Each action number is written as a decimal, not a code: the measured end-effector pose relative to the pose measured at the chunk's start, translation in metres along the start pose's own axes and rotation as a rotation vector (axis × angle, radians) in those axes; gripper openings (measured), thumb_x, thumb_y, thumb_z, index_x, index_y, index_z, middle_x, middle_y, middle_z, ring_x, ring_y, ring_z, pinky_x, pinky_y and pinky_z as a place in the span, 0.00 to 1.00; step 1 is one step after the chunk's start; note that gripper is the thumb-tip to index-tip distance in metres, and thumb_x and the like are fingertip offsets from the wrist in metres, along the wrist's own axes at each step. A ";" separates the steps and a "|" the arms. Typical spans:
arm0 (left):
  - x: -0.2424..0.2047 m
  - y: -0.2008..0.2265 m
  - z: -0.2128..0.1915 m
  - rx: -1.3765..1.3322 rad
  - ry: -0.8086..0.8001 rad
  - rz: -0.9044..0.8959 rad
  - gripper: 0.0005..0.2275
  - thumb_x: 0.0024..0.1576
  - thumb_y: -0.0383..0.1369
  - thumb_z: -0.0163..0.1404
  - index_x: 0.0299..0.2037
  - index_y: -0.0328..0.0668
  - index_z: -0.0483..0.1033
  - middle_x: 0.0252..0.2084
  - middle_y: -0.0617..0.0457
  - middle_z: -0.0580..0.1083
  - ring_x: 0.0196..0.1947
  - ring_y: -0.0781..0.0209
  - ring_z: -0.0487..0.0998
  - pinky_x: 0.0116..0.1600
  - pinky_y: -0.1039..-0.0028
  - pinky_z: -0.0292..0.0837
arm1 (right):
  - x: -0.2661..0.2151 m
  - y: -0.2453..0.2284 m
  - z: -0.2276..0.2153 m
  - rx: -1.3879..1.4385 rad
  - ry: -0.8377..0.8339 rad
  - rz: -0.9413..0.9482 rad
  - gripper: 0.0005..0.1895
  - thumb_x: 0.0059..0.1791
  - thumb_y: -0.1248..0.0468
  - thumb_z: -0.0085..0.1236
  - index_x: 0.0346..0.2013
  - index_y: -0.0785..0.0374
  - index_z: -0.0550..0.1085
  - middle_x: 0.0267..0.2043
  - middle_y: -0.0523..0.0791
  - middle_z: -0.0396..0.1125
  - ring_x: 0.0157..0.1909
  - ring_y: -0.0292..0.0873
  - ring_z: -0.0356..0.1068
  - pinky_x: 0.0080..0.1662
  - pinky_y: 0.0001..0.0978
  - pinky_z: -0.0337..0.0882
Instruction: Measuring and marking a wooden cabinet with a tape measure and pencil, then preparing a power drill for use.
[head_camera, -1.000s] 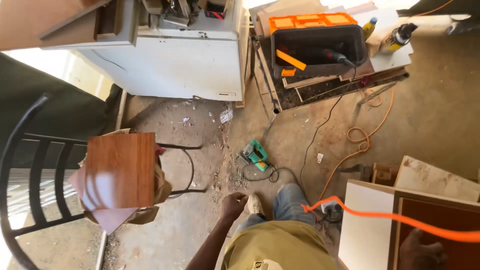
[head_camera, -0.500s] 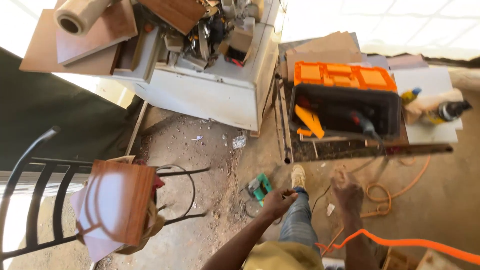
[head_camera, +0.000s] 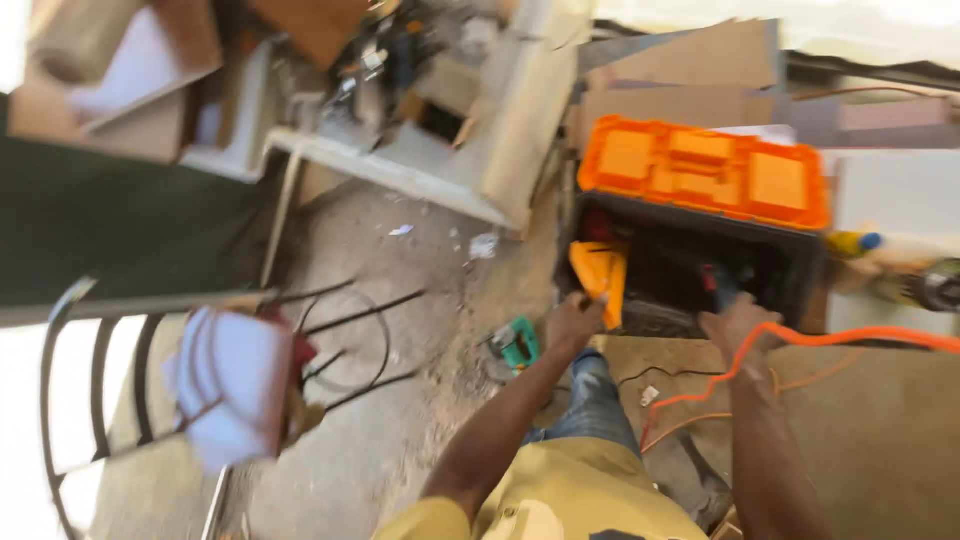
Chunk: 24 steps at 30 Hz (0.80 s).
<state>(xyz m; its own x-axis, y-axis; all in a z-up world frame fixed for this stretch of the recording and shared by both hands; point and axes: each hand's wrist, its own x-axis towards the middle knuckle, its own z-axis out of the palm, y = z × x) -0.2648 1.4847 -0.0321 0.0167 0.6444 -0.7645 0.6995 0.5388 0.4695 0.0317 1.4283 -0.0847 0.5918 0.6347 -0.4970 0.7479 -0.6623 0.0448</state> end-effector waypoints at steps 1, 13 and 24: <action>-0.004 0.002 0.006 -0.100 -0.008 0.011 0.29 0.54 0.66 0.48 0.54 0.57 0.78 0.50 0.46 0.79 0.54 0.41 0.79 0.56 0.52 0.75 | 0.014 0.000 -0.005 0.093 -0.082 0.057 0.50 0.37 0.39 0.64 0.64 0.68 0.67 0.52 0.67 0.71 0.55 0.72 0.72 0.49 0.66 0.70; -0.008 0.027 -0.042 -0.276 0.108 -0.008 0.13 0.52 0.47 0.56 0.30 0.48 0.77 0.26 0.49 0.74 0.29 0.55 0.77 0.36 0.62 0.70 | -0.045 0.026 -0.069 1.267 -0.364 0.425 0.12 0.38 0.64 0.60 0.22 0.66 0.66 0.14 0.45 0.47 0.16 0.42 0.48 0.22 0.38 0.49; -0.033 0.030 -0.156 -0.269 0.352 0.293 0.07 0.51 0.35 0.52 0.24 0.48 0.69 0.19 0.61 0.66 0.17 0.70 0.60 0.18 0.76 0.60 | -0.148 0.127 -0.090 1.776 -0.474 0.413 0.11 0.44 0.60 0.42 0.39 0.60 0.62 0.16 0.36 0.38 0.17 0.35 0.36 0.22 0.31 0.39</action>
<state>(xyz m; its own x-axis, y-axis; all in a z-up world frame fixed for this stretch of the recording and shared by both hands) -0.3556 1.5643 0.0765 -0.0891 0.9070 -0.4117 0.4929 0.3993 0.7731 0.0658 1.2859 0.0725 0.2759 0.4063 -0.8711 -0.7239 -0.5083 -0.4664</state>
